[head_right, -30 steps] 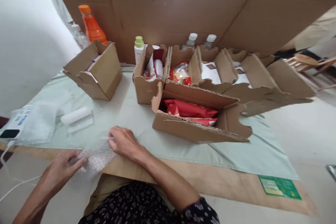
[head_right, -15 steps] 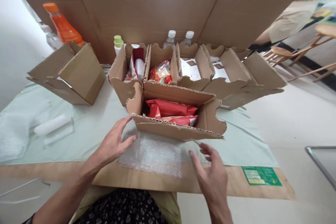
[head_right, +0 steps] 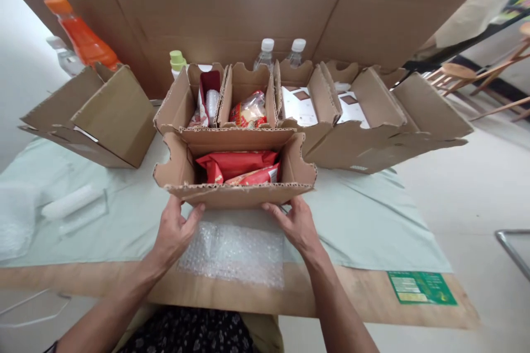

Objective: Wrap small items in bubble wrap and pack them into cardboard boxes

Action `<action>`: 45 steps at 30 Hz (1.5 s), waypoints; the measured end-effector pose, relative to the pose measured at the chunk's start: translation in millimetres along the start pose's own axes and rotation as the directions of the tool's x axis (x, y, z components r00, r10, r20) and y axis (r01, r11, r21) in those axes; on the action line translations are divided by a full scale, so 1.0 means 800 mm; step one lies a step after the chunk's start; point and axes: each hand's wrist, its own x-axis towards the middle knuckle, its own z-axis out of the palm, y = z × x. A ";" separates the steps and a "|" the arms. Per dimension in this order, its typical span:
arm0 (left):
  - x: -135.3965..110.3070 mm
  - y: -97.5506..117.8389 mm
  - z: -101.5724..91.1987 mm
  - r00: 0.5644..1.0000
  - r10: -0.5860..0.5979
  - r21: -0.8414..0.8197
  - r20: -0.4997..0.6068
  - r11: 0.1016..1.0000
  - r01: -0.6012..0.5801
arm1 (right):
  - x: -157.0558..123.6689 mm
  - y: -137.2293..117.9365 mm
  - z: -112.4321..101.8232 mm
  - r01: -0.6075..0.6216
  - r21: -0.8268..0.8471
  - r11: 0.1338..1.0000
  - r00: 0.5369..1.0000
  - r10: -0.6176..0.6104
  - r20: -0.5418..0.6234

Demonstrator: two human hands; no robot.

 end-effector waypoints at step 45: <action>0.064 -0.021 0.005 0.946 -0.078 -0.216 0.315 0.965 0.151 | 0.031 -0.008 0.000 0.004 -0.075 0.997 1.000 -0.005 -0.005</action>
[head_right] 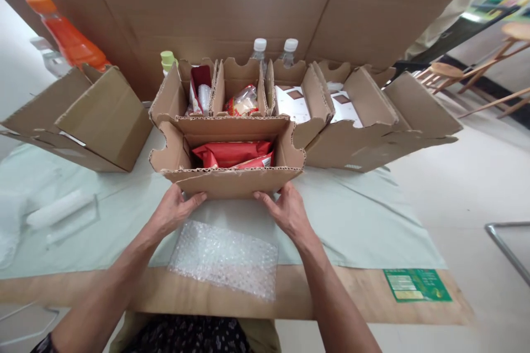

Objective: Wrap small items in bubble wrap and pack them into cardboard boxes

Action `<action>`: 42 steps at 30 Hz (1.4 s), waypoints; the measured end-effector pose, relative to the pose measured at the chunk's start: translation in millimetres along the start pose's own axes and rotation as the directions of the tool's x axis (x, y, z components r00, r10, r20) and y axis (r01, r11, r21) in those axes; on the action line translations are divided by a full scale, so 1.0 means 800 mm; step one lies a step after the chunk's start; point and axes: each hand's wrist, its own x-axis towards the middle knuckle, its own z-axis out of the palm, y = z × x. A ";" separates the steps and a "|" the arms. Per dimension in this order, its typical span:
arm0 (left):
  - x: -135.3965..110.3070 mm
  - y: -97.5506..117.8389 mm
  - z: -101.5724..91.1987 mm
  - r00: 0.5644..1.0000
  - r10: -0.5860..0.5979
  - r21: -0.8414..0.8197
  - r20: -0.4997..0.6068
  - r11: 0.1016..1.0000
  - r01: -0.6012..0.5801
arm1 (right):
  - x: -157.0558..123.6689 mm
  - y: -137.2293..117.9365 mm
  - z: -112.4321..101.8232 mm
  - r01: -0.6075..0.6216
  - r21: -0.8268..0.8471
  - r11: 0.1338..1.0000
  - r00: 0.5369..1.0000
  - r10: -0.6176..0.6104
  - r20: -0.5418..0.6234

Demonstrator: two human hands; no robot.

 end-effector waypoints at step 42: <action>-0.187 0.007 0.011 0.947 0.050 0.320 0.317 0.935 -0.156 | -0.271 -0.075 0.046 -0.522 0.708 0.476 0.840 0.429 0.331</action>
